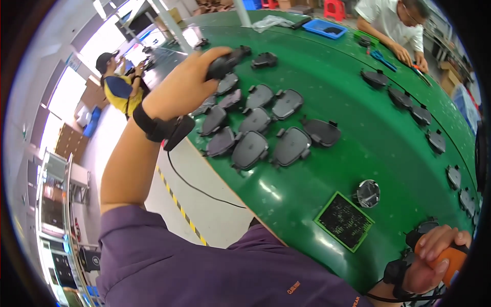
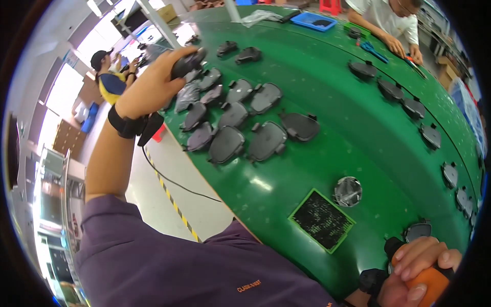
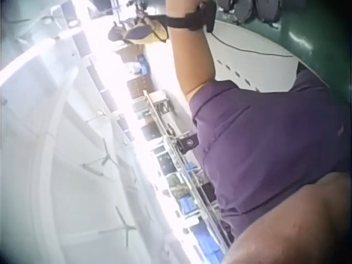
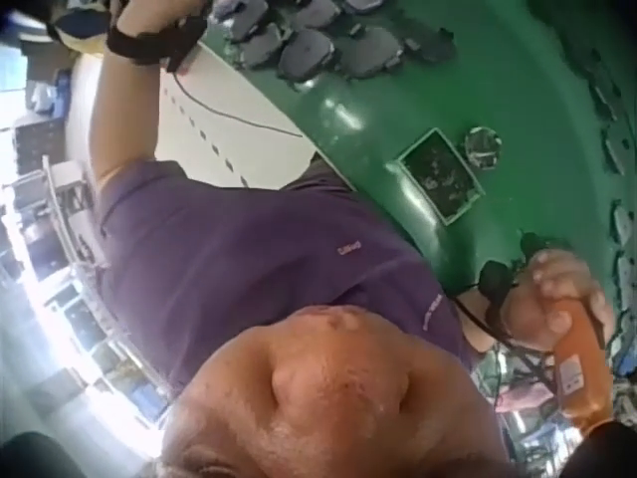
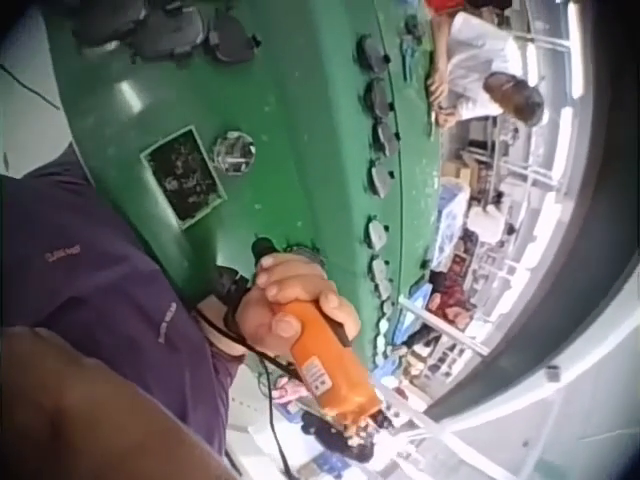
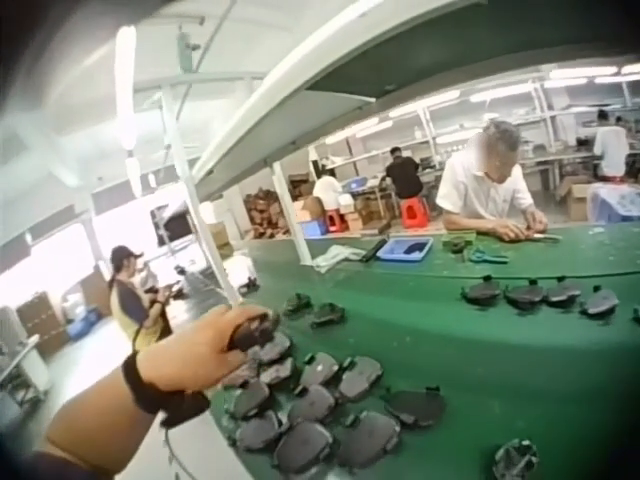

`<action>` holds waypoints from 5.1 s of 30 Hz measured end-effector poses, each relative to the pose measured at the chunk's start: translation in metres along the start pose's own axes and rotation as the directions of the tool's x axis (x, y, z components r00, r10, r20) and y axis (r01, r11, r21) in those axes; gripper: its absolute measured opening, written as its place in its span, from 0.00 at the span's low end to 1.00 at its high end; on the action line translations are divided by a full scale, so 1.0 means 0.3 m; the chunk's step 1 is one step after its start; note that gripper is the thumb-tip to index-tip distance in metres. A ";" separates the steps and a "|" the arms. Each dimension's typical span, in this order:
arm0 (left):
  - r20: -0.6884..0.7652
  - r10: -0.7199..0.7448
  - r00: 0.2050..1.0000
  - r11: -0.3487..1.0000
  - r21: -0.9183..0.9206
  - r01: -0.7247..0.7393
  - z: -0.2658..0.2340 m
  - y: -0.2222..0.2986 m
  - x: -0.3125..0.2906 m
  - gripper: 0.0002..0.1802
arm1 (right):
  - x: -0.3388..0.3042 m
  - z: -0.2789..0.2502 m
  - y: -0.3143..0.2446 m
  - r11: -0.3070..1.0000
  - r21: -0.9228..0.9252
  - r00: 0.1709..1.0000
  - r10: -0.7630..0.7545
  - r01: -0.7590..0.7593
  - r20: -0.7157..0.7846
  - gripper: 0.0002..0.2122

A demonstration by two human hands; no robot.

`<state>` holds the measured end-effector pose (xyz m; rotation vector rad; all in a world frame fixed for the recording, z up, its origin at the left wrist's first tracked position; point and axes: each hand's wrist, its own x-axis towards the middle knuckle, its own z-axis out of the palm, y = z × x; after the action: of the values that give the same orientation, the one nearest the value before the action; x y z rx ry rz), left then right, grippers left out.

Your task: Assemble small plastic components using an electric screwdriver at a factory workbench.

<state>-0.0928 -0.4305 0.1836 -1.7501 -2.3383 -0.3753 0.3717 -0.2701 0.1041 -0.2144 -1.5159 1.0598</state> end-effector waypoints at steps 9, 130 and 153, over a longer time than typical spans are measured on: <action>-0.106 -0.585 0.804 0.794 0.126 0.595 0.293 -0.668 -0.552 0.35 | -0.033 0.020 0.007 0.995 0.050 0.996 0.088 -0.089 0.018 0.19; 0.197 0.730 0.654 0.618 -0.600 -0.509 0.616 0.776 -0.125 0.03 | 0.058 -0.030 -0.013 0.990 -0.104 0.990 0.103 -0.093 0.098 0.23; -0.049 0.434 0.899 0.300 -0.934 -0.195 0.630 0.766 -0.062 0.09 | 0.083 0.071 0.111 0.927 0.269 0.957 0.213 -0.262 0.198 0.23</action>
<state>0.1321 -0.3259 0.0178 -2.7668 -1.8057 -1.8249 0.3326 -0.2451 0.1006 -0.1062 -1.4821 1.5148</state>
